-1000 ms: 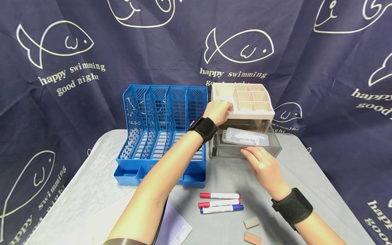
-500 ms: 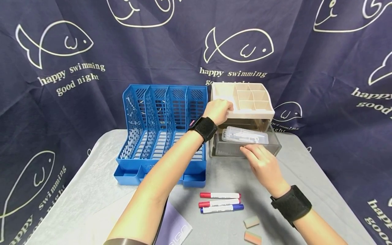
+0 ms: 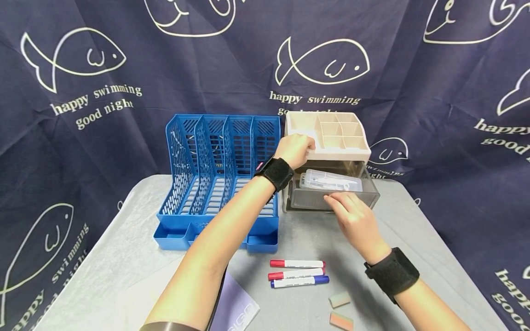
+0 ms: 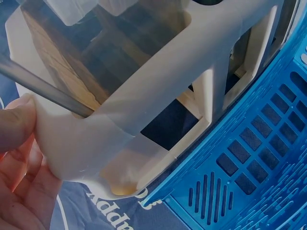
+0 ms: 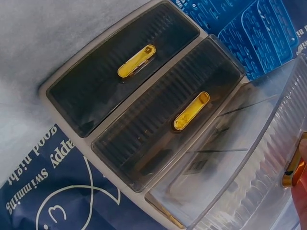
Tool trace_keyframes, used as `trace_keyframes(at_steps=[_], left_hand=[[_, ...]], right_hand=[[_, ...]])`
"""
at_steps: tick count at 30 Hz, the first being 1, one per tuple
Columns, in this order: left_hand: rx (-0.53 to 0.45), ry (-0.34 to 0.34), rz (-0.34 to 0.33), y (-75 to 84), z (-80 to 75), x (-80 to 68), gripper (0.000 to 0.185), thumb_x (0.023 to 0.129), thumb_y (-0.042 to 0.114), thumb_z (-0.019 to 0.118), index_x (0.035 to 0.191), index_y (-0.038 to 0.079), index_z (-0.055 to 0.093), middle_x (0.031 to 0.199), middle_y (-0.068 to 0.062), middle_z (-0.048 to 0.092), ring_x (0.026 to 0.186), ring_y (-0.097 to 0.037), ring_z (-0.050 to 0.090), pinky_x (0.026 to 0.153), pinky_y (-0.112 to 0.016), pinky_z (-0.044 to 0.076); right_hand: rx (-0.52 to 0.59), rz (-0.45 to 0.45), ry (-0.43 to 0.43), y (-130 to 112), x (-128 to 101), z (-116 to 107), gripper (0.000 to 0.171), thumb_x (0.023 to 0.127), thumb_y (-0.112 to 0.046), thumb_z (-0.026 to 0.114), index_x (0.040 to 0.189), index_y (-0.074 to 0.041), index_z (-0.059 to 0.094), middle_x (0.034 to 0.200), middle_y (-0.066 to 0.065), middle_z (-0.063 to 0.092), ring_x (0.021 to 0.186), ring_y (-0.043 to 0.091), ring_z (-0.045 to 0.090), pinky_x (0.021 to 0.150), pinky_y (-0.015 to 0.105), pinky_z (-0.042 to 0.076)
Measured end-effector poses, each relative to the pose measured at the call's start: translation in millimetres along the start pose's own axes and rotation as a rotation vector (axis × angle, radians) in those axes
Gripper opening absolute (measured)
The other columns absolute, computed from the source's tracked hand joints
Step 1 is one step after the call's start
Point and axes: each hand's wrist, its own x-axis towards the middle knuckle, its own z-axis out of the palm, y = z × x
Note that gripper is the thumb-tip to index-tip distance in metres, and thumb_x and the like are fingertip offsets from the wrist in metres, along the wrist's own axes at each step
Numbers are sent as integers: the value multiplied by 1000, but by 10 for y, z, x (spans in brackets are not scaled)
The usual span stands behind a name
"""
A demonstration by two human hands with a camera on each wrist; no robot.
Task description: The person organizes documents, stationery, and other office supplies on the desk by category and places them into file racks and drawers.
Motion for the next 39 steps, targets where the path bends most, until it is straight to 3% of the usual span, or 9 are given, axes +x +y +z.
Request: trace_keyframes(at_steps=[39], left_hand=[[11, 14, 6, -6, 20, -2, 24, 87, 7, 61, 104, 18, 71, 104, 2, 70, 96, -14, 64, 84, -30, 50]], right_hand=[[14, 38, -23, 151, 50, 73, 34, 73, 17, 51, 102, 4, 65, 96, 15, 62, 86, 33, 58, 76, 43, 49]])
